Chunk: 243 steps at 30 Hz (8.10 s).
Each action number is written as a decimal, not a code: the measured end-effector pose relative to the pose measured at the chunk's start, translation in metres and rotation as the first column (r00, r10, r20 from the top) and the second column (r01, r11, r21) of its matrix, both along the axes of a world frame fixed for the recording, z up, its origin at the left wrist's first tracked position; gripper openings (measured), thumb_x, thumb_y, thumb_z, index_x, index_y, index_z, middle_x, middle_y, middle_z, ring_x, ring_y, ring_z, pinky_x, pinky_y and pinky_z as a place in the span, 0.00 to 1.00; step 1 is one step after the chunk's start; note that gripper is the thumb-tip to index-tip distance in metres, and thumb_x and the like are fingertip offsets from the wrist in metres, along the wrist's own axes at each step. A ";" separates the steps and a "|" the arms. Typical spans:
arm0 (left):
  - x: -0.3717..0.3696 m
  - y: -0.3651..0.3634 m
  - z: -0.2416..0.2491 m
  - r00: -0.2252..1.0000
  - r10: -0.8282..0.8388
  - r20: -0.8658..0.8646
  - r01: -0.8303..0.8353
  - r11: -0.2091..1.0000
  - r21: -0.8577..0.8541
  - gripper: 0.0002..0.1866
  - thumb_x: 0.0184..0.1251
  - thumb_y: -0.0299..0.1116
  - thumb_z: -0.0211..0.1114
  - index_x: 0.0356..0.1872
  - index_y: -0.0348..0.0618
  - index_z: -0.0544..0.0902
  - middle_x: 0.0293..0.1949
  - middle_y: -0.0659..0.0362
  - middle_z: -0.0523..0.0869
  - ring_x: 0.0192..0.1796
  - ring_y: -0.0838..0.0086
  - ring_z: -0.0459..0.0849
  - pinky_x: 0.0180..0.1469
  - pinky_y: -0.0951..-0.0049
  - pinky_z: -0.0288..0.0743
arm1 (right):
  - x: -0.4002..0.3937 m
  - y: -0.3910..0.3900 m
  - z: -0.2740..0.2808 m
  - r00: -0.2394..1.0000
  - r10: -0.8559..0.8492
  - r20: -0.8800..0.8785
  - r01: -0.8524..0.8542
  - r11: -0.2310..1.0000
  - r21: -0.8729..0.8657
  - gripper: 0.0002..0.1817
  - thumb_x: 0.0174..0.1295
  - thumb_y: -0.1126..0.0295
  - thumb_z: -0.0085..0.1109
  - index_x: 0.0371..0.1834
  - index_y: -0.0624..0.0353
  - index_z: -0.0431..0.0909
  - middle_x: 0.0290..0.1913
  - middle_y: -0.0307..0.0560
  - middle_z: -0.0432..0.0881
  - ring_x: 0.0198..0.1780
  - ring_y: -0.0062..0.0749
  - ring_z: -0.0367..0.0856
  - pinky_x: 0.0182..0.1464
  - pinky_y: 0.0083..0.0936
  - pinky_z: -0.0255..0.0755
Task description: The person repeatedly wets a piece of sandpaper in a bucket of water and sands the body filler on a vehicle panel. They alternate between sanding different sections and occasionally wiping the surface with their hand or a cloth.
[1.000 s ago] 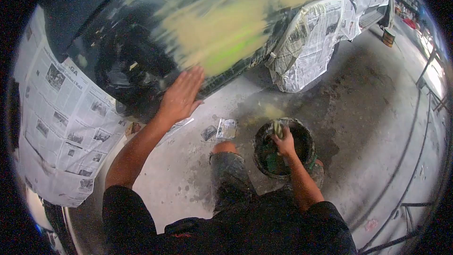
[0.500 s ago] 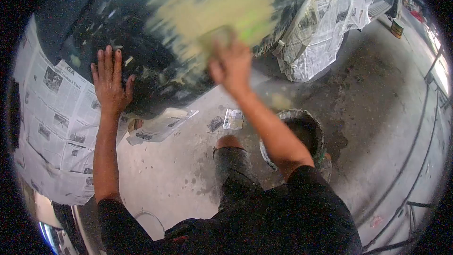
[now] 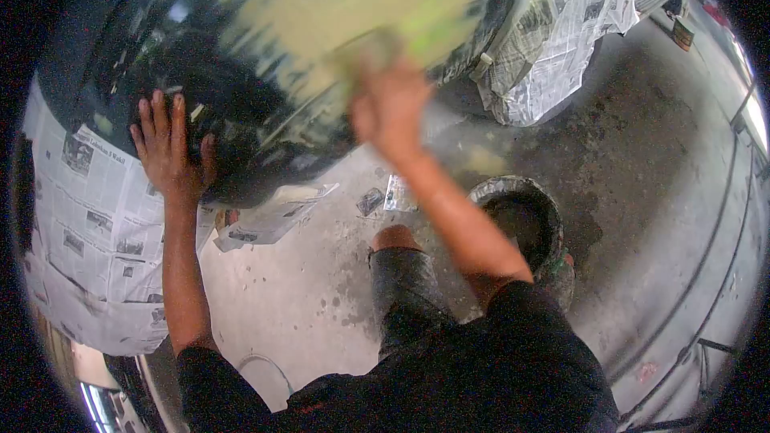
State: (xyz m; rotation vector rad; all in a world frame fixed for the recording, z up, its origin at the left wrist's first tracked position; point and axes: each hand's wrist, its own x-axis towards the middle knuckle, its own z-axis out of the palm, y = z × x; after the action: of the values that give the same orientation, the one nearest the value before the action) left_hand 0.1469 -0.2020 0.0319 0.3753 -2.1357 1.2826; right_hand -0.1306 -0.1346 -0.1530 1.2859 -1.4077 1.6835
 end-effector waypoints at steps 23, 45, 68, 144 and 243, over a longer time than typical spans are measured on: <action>-0.001 0.000 0.001 1.000 0.004 0.024 -0.002 0.995 -0.099 0.29 0.74 0.46 0.54 0.71 0.41 0.72 0.75 0.46 0.66 0.78 0.46 0.60 0.76 0.42 0.47 | -0.115 -0.001 -0.003 0.947 -0.158 0.279 0.176 0.984 -0.041 0.35 0.60 0.60 0.63 0.71 0.55 0.67 0.73 0.76 0.59 0.69 0.71 0.63 0.67 0.55 0.61; 0.001 -0.001 -0.001 1.000 0.020 -0.017 -0.021 0.998 -0.065 0.28 0.74 0.45 0.55 0.70 0.43 0.73 0.74 0.46 0.68 0.77 0.45 0.61 0.75 0.40 0.47 | -0.161 0.026 0.010 0.898 -0.311 0.312 0.281 0.950 0.137 0.29 0.63 0.54 0.64 0.65 0.53 0.74 0.56 0.61 0.78 0.52 0.60 0.76 0.52 0.50 0.73; -0.001 0.001 -0.004 0.998 0.059 -0.023 -0.060 0.998 -0.034 0.34 0.69 0.49 0.59 0.75 0.53 0.67 0.78 0.48 0.60 0.79 0.44 0.55 0.74 0.34 0.44 | -0.103 0.056 0.012 0.960 -0.210 0.187 0.159 0.954 0.253 0.31 0.58 0.65 0.65 0.67 0.53 0.70 0.64 0.69 0.71 0.53 0.66 0.76 0.54 0.50 0.74; -0.018 0.125 -0.215 0.931 -0.105 -0.351 0.362 0.133 0.922 0.36 0.68 0.34 0.64 0.73 0.30 0.63 0.74 0.37 0.62 0.78 0.50 0.60 0.76 0.50 0.53 | -0.064 0.147 -0.088 0.448 0.446 0.775 -0.885 0.345 0.313 0.31 0.57 0.65 0.61 0.65 0.63 0.71 0.66 0.54 0.74 0.62 0.38 0.73 0.66 0.37 0.66; 0.003 0.007 -0.033 0.977 0.211 0.015 -0.211 0.977 -0.024 0.35 0.70 0.51 0.56 0.76 0.49 0.66 0.79 0.46 0.56 0.81 0.44 0.48 0.76 0.35 0.37 | -0.132 -0.033 0.103 0.873 -0.149 0.464 0.212 0.973 -0.087 0.42 0.70 0.59 0.50 0.75 0.81 0.46 0.77 0.79 0.47 0.80 0.69 0.41 0.80 0.48 0.34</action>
State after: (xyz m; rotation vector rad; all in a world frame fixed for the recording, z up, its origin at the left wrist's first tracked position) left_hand 0.1494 -0.1946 -0.0009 0.5971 -2.1391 1.4296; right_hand -0.2627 -0.1673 -0.0501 0.6780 -1.5822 1.9896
